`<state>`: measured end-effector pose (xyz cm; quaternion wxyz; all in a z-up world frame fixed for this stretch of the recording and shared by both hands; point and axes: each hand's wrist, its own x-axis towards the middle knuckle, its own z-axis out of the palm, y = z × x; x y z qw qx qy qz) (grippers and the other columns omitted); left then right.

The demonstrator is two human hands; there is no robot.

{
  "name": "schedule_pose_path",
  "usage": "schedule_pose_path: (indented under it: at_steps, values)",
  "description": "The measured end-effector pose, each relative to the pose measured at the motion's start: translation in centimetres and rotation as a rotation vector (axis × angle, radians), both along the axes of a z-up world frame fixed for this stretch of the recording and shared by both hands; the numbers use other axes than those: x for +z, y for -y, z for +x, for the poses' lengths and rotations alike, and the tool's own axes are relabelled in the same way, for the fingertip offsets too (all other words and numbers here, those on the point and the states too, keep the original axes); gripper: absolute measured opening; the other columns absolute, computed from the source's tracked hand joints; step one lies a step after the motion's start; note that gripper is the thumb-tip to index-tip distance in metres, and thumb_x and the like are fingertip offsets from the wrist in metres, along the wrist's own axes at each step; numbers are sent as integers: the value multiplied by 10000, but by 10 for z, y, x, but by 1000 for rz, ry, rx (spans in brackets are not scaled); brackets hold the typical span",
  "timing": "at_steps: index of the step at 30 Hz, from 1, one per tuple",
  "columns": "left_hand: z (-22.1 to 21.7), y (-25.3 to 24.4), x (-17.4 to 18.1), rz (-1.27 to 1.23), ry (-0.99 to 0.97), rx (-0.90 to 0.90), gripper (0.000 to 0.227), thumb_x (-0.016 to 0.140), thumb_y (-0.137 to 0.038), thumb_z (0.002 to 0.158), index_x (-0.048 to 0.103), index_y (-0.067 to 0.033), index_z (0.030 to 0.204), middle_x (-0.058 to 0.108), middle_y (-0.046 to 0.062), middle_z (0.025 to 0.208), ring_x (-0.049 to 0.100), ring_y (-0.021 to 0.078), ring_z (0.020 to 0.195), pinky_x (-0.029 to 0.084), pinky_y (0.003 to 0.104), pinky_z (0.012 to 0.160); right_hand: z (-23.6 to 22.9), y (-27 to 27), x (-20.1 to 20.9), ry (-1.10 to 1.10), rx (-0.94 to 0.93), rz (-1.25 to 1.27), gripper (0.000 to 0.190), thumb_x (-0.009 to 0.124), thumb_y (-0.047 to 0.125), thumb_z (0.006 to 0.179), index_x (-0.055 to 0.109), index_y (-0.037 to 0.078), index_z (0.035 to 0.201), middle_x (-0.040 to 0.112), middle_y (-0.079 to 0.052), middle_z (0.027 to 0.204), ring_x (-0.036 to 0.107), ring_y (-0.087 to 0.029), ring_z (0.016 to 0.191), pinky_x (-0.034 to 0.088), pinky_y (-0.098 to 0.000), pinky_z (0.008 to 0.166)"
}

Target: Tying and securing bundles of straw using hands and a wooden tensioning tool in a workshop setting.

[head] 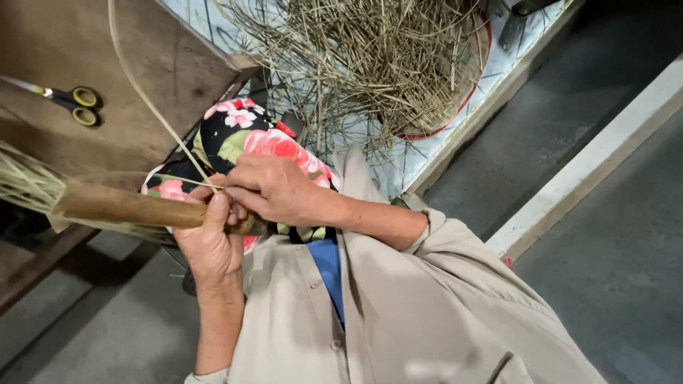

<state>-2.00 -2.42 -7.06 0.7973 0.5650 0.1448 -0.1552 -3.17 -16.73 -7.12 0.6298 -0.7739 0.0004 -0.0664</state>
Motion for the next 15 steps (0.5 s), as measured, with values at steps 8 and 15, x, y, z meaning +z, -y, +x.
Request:
schedule_pose_path:
  at_steps: [8,15]
  values:
    - [22,-15,46,79,84,145,215,610,163,783,530,-12,880,562,152,788,467,143,456,459,295,471,-4,31,3,96,169,168,46,645,152,888,676,118,885,571,-5,673,545,-138,594,440,-256,557]
    - [86,-165,52,78,223,180,245,590,-174,834,461,-123,632,441,34,724,497,171,774,430,305,878,-57,163,-37,-181,65,-14,98,584,-3,948,646,18,875,592,-47,698,480,-95,558,403,-160,493]
